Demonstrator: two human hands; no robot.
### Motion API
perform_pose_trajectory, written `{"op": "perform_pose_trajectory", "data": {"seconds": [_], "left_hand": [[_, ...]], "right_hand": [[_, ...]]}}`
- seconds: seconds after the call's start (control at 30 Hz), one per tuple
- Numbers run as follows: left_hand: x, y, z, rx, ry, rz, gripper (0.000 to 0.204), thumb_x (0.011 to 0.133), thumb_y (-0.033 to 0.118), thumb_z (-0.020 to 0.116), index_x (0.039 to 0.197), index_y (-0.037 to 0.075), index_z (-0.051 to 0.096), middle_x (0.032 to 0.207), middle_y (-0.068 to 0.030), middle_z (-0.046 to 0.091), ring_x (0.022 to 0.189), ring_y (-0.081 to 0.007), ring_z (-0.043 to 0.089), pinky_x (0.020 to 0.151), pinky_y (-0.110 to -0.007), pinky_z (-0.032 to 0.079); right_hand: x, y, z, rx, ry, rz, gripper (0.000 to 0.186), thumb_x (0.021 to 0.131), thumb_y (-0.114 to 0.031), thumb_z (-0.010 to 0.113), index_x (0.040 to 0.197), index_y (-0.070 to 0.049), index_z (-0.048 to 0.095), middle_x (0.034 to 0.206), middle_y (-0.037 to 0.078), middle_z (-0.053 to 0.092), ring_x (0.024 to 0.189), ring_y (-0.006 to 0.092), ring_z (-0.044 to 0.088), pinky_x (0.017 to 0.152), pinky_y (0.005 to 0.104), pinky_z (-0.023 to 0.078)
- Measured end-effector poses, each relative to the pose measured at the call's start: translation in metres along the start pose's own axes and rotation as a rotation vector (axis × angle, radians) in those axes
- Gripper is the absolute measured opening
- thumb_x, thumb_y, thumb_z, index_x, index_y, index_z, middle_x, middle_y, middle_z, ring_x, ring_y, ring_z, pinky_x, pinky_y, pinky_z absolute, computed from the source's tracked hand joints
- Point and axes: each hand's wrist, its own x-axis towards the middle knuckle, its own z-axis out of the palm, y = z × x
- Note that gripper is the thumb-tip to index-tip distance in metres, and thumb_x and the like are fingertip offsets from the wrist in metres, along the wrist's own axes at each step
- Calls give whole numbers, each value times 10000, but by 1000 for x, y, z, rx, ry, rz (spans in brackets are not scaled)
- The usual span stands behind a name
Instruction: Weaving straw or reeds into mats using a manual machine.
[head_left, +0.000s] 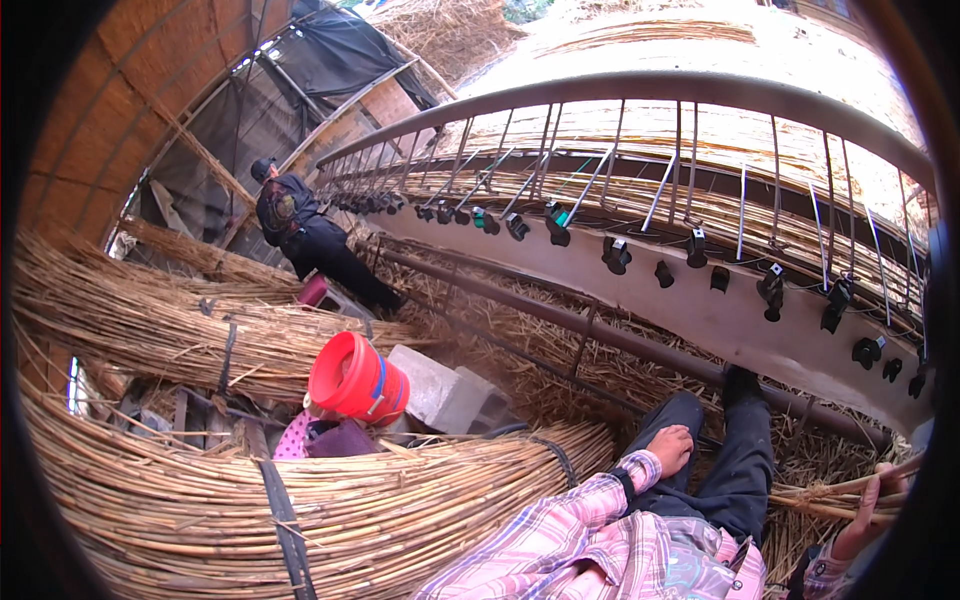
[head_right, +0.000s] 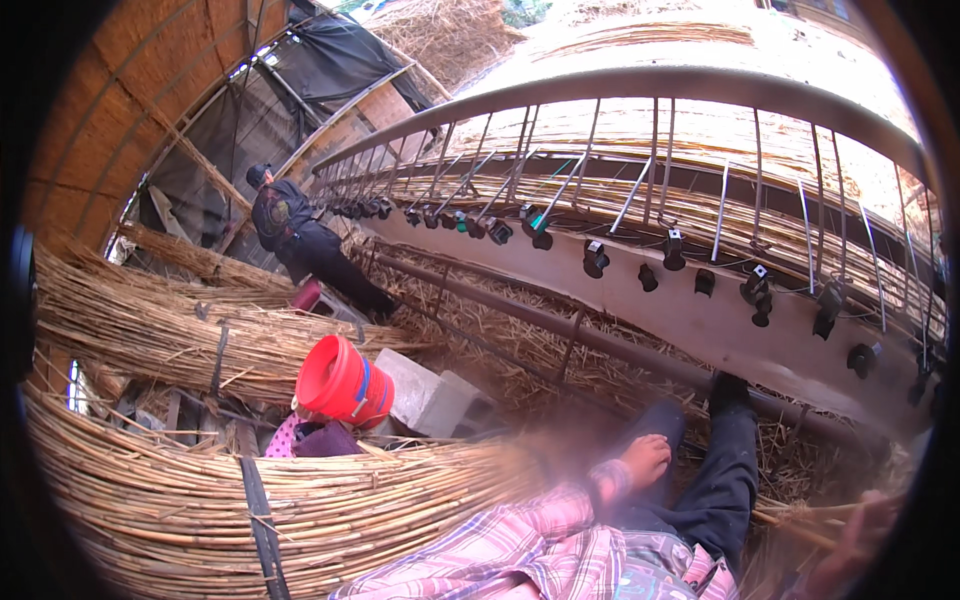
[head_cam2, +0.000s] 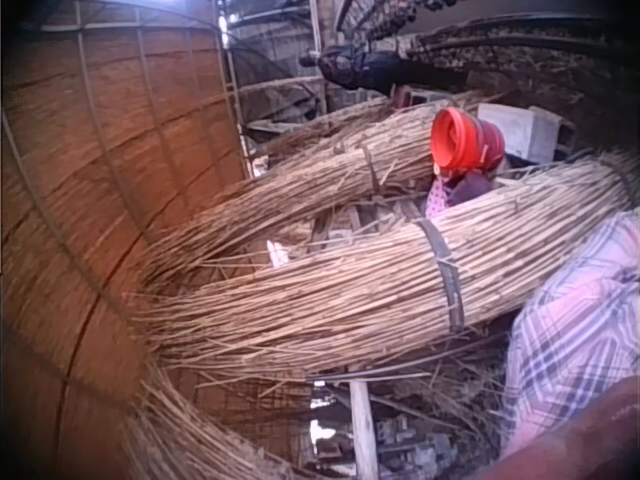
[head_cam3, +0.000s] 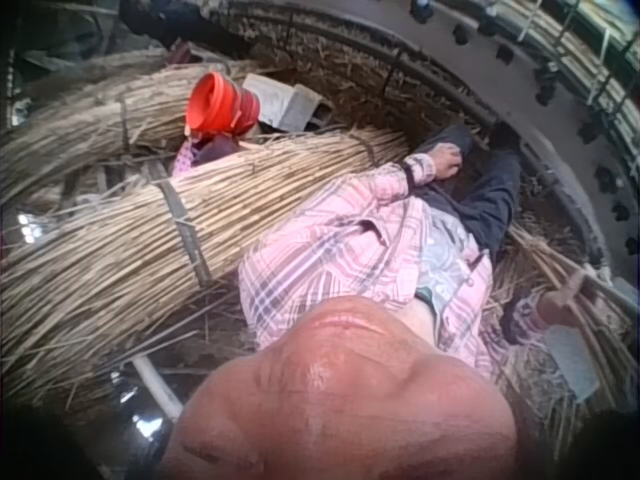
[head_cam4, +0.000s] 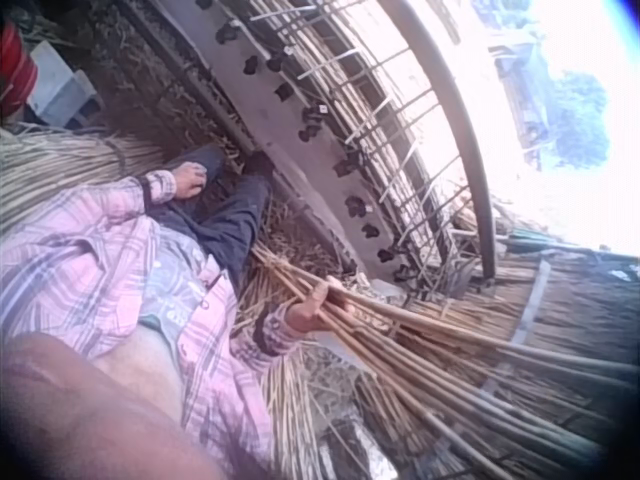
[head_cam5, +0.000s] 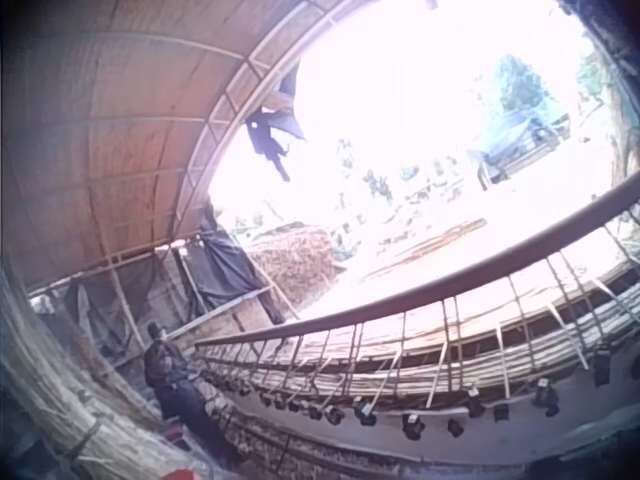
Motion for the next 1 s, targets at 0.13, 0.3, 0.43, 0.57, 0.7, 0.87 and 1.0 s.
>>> {"op": "perform_pose_trajectory", "data": {"seconds": [0.13, 0.3, 0.43, 0.57, 0.7, 0.87, 1.0], "left_hand": [[1, 0, -1, 1, -11, -7, 136, 784, 159, 555, 872, 80, 623, 1022, -70, 602, 1139, -273, 479, 952, -406, 368], [0, -1, -1, -15, -7, -6, 135, 782, 155, 558, 872, 79, 623, 1035, -72, 597, 1144, -273, 474, 956, -407, 362], [0, -1, 0, -14, -14, -14, 135, 782, 154, 558, 875, 79, 622, 1045, -73, 594, 1151, -272, 468, 961, -409, 356], [1, -1, -1, -24, -24, -24, 137, 785, 156, 558, 882, 83, 621, 1049, -70, 594, 1157, -269, 466, 960, -409, 355], [1, -1, -2, -25, -29, -26, 137, 787, 158, 558, 885, 87, 621, 1052, -69, 595, 1161, -265, 464, 959, -409, 356], [1, -1, -2, -22, -26, -26, 135, 785, 158, 558, 881, 88, 622, 1052, -68, 597, 1161, -266, 468, 959, -410, 360], [1, -1, -2, -22, -30, -19, 134, 785, 159, 556, 877, 87, 621, 1052, -68, 596, 1162, -269, 468, 960, -409, 362]], "right_hand": [[2, 4, 2, -16, 26, 16, 238, 904, -36, 484, 1130, 39, 486, 1098, 115, 545, 1039, 187, 520, 943, 301, 394], [3, 7, 3, -22, -22, -25, 237, 906, -41, 480, 1129, 41, 483, 1102, 116, 543, 1048, 190, 522, 952, 303, 390], [2, 1, 5, -12, 2, 21, 242, 906, -43, 481, 1132, 44, 478, 1095, 117, 543, 1041, 189, 521, 942, 302, 392], [2, -4, 6, 7, -25, 16, 248, 907, -47, 480, 1137, 44, 471, 1093, 118, 540, 1038, 189, 518, 935, 301, 392], [2, -4, 5, -4, 0, 13, 247, 909, -46, 474, 1139, 46, 469, 1095, 118, 537, 1040, 188, 515, 936, 297, 390], [1, -2, 4, 16, 5, -29, 246, 909, -39, 468, 1138, 50, 468, 1092, 113, 535, 1039, 185, 510, 935, 296, 387], [1, -1, 2, -29, -10, -16, 239, 908, -37, 466, 1131, 50, 470, 1082, 110, 535, 1026, 181, 508, 920, 291, 388]]}}
